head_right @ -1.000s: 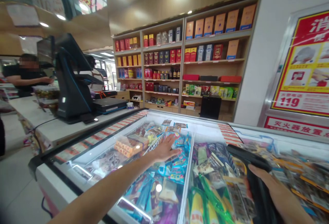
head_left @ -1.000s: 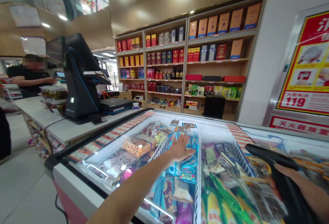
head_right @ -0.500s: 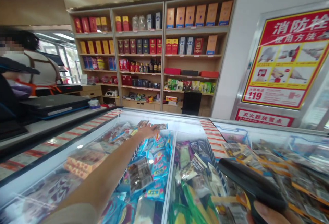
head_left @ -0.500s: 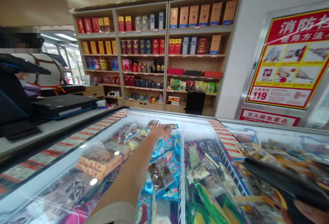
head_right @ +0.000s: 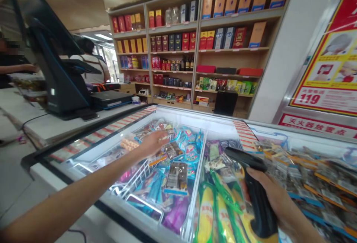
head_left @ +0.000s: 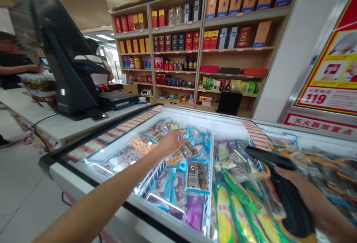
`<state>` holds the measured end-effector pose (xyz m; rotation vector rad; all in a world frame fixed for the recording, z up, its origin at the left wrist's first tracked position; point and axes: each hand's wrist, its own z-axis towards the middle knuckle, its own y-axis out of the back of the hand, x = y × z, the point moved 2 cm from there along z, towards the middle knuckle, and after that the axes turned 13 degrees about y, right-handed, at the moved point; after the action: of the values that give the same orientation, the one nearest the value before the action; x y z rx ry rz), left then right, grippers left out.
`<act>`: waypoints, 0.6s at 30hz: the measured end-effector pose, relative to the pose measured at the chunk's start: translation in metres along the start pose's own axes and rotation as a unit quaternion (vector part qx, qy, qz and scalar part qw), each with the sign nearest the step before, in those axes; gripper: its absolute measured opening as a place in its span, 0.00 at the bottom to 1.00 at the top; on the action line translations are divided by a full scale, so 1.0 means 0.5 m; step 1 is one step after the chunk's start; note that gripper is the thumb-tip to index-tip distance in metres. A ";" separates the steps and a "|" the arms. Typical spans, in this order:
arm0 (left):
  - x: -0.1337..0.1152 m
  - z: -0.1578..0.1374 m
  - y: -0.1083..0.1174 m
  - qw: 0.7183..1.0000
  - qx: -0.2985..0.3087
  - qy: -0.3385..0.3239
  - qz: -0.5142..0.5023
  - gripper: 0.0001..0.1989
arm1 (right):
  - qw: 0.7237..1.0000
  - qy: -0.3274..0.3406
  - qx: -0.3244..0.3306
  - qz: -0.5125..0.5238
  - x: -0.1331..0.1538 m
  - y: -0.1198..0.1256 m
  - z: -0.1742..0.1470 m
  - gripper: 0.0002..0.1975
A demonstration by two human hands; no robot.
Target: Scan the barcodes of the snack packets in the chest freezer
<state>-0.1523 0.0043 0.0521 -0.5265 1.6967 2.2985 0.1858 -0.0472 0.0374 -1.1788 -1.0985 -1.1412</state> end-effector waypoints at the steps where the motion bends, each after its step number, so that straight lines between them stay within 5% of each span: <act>1: -0.023 -0.037 -0.006 0.999 0.027 -0.018 0.015 0.19 | 0.999 -0.035 0.009 0.001 0.002 -0.012 -0.003 0.07; 5: -0.094 -0.156 -0.052 0.994 0.066 -0.037 0.078 0.19 | 0.995 -0.083 0.036 -0.028 0.001 -0.032 -0.004 0.16; 8: -0.111 -0.188 -0.087 0.988 0.090 -0.110 0.055 0.18 | 0.995 -0.075 0.054 -0.027 -0.004 -0.031 -0.004 0.17; 12: -0.118 -0.166 -0.110 0.987 0.136 -0.083 0.013 0.19 | 0.996 -0.051 0.073 0.009 -0.004 -0.030 -0.003 0.17; 18: -0.129 -0.112 -0.088 0.986 0.168 0.019 0.012 0.26 | 0.996 -0.051 0.062 0.030 0.000 -0.031 -0.002 0.15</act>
<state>-0.0683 -0.0347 0.0261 -0.4832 2.0615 1.9643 0.1704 -0.0486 0.0387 -1.1746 -1.1863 -0.9627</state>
